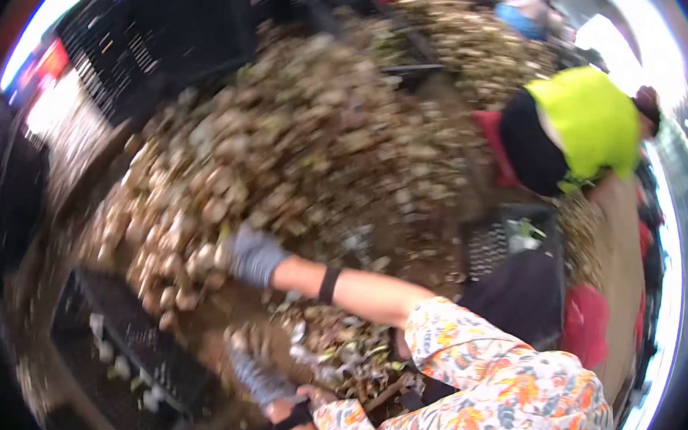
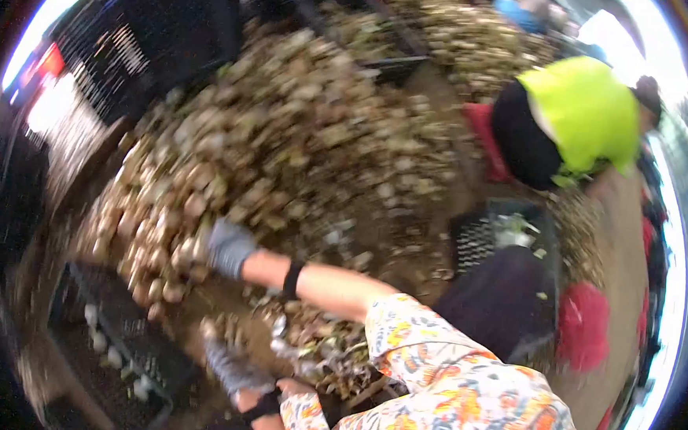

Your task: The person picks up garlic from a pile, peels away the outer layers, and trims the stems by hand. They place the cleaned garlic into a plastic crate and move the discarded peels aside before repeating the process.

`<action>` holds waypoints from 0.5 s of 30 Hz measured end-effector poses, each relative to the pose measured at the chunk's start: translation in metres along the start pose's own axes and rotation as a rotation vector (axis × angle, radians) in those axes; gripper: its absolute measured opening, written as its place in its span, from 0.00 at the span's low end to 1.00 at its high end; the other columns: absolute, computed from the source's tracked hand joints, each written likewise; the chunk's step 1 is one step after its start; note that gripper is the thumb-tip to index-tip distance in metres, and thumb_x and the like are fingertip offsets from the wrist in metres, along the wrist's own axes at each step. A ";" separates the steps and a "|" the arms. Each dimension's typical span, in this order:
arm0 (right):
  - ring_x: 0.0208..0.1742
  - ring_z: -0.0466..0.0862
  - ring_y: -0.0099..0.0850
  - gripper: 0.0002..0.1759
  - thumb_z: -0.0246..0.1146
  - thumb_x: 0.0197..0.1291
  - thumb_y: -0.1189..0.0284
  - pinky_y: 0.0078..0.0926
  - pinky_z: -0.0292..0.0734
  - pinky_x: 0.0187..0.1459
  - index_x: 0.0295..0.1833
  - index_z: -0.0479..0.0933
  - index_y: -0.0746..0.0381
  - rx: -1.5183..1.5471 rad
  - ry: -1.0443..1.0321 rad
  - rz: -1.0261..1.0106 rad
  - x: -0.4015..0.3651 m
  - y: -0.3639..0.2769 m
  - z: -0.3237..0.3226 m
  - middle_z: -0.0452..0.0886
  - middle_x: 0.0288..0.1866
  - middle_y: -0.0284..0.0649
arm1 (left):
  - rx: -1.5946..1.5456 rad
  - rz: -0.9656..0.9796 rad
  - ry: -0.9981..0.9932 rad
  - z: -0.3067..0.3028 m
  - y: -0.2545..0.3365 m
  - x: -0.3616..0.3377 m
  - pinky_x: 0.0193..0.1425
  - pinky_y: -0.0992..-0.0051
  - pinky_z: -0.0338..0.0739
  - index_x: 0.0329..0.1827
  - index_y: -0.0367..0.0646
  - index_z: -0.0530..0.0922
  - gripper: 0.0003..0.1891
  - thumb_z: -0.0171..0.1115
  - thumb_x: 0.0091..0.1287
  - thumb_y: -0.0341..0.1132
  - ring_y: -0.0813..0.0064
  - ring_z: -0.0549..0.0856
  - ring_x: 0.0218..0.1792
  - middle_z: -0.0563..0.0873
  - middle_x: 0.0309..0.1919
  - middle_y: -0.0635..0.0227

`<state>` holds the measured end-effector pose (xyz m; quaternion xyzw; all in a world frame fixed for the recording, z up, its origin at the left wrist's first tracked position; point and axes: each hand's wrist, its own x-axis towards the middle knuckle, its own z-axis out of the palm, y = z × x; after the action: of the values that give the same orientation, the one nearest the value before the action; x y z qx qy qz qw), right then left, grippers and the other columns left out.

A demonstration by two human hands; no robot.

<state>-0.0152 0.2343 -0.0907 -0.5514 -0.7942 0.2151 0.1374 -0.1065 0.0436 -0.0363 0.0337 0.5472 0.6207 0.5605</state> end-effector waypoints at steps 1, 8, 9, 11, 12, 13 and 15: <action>0.28 0.77 0.42 0.14 0.55 0.47 0.70 0.39 0.72 0.26 0.42 0.70 0.62 -0.059 0.137 -0.250 -0.025 0.011 0.016 0.72 0.29 0.50 | -0.004 -0.004 -0.018 0.004 -0.002 0.003 0.64 0.64 0.67 0.66 0.47 0.57 0.24 0.46 0.68 0.43 0.60 0.71 0.59 0.68 0.60 0.59; 0.33 0.76 0.34 0.28 0.60 0.51 0.73 0.31 0.73 0.38 0.61 0.66 0.59 0.678 -0.218 0.250 -0.210 -0.017 -0.129 0.71 0.27 0.41 | 0.281 0.070 -0.659 0.049 -0.041 -0.027 0.48 0.70 0.75 0.58 0.43 0.67 0.23 0.50 0.66 0.47 0.69 0.78 0.46 0.78 0.49 0.62; 0.32 0.75 0.33 0.24 0.59 0.53 0.73 0.31 0.71 0.37 0.58 0.67 0.60 0.808 -0.259 0.307 -0.218 -0.004 -0.139 0.71 0.27 0.40 | 0.360 0.080 -0.694 0.064 -0.040 -0.045 0.48 0.70 0.75 0.59 0.43 0.66 0.23 0.52 0.65 0.46 0.69 0.77 0.46 0.77 0.50 0.61; 0.28 0.69 0.30 0.13 0.58 0.54 0.71 0.33 0.66 0.32 0.44 0.71 0.64 0.826 -0.105 0.272 -0.217 0.064 -0.042 0.71 0.25 0.40 | 0.478 0.097 -0.773 0.079 -0.038 -0.077 0.50 0.70 0.74 0.61 0.43 0.64 0.25 0.54 0.64 0.45 0.68 0.77 0.48 0.76 0.52 0.61; 0.26 0.66 0.29 0.10 0.57 0.55 0.70 0.34 0.64 0.29 0.38 0.72 0.66 0.831 -0.030 0.253 -0.218 0.097 0.004 0.71 0.24 0.39 | 0.531 0.114 -0.806 0.084 -0.037 -0.090 0.51 0.70 0.74 0.62 0.44 0.63 0.27 0.56 0.63 0.45 0.68 0.76 0.48 0.75 0.53 0.61; 0.26 0.66 0.29 0.10 0.58 0.55 0.70 0.34 0.64 0.29 0.37 0.72 0.66 1.011 -0.095 0.290 -0.238 0.067 -0.055 0.71 0.24 0.39 | 0.579 0.133 -0.835 0.086 -0.036 -0.102 0.51 0.70 0.73 0.62 0.44 0.62 0.28 0.57 0.62 0.44 0.68 0.76 0.49 0.75 0.53 0.60; 0.25 0.67 0.29 0.10 0.58 0.54 0.69 0.34 0.65 0.28 0.36 0.72 0.66 1.157 -0.129 0.309 -0.261 0.047 -0.119 0.71 0.23 0.39 | 0.659 0.165 -0.873 0.089 -0.035 -0.121 0.53 0.70 0.72 0.64 0.44 0.60 0.31 0.60 0.60 0.43 0.67 0.75 0.50 0.73 0.55 0.60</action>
<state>0.1697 0.0265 -0.0048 -0.4823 -0.4657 0.6627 0.3338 0.0199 0.0038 0.0432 0.5044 0.4249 0.3869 0.6445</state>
